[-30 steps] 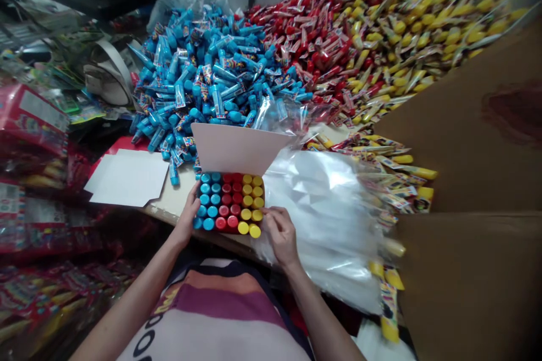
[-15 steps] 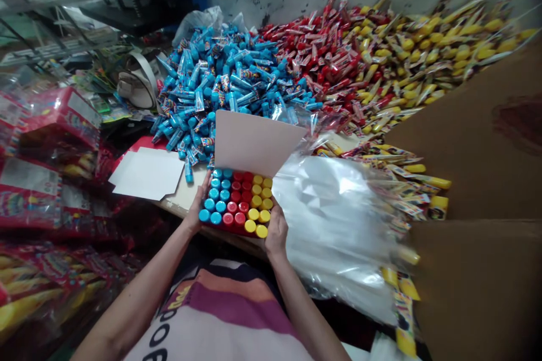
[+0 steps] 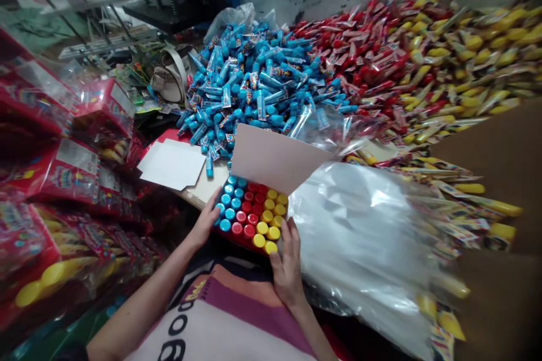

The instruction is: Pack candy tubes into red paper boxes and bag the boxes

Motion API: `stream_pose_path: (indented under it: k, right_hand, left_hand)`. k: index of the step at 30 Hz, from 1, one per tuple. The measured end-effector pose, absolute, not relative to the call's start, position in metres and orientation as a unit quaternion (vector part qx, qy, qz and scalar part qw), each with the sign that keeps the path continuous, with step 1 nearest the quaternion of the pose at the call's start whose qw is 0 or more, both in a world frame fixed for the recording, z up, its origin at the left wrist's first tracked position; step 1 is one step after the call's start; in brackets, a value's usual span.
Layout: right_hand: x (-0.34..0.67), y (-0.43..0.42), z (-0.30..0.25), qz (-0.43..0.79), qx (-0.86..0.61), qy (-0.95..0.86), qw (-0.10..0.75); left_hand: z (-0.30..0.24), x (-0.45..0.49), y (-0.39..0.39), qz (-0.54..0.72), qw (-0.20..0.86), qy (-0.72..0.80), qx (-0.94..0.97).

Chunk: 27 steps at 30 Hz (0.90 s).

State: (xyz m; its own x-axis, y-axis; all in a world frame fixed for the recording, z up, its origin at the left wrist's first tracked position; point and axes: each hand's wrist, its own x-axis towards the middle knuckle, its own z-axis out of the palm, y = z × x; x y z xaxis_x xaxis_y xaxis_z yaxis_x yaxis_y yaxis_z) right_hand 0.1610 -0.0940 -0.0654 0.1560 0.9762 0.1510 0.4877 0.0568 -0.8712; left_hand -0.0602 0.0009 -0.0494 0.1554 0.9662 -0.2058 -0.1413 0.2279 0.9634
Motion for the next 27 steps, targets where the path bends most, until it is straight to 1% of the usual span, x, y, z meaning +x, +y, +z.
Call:
stream_pose_path:
  k: [2, 5, 9, 12, 15, 16, 17, 19, 21, 24, 27]
  right_hand:
    - [0.155, -0.094, -0.067, 0.255, -0.631, -0.607, 0.411]
    - [0.145, -0.093, -0.075, 0.235, -0.647, -0.583, 0.433]
    - [0.146, -0.094, -0.074, 0.271, -0.645, -0.566, 0.436]
    - [0.162, -0.088, -0.057, 0.291, -0.63, -0.56, 0.452]
    - [0.184, -0.059, -0.03, 0.256, -0.664, -0.49, 0.503]
    - [0.191, -0.045, -0.02, 0.262, -0.674, -0.457, 0.518]
    - [0.197, -0.029, -0.009, 0.286, -0.674, -0.426, 0.531]
    - [0.206, 0.003, 0.011, 0.384, -0.644, -0.377, 0.545]
    - [0.213, 0.026, 0.028, 0.483, -0.598, -0.343, 0.54]
    - [0.219, 0.035, 0.046, 0.568, -0.551, -0.346, 0.503]
    - [0.22, 0.015, 0.051, 0.603, -0.537, -0.378, 0.453]
  left_hand:
    - [-0.051, -0.058, -0.003, 0.427, 0.589, 0.494, 0.476]
    - [-0.051, -0.052, -0.005, 0.409, 0.579, 0.51, 0.488]
    - [-0.048, -0.055, -0.001, 0.391, 0.598, 0.529, 0.458]
    - [-0.041, -0.064, 0.017, 0.369, 0.618, 0.55, 0.423]
    - [-0.021, -0.067, 0.052, 0.38, 0.592, 0.557, 0.441]
    - [-0.012, -0.066, 0.065, 0.394, 0.583, 0.545, 0.455]
    - [-0.002, -0.063, 0.078, 0.399, 0.584, 0.53, 0.468]
    - [0.02, -0.054, 0.099, 0.402, 0.585, 0.509, 0.487]
    - [0.039, -0.046, 0.11, 0.404, 0.584, 0.497, 0.498]
    - [0.062, -0.042, 0.107, 0.391, 0.594, 0.485, 0.509]
    - [0.075, -0.049, 0.086, 0.336, 0.6, 0.463, 0.559]
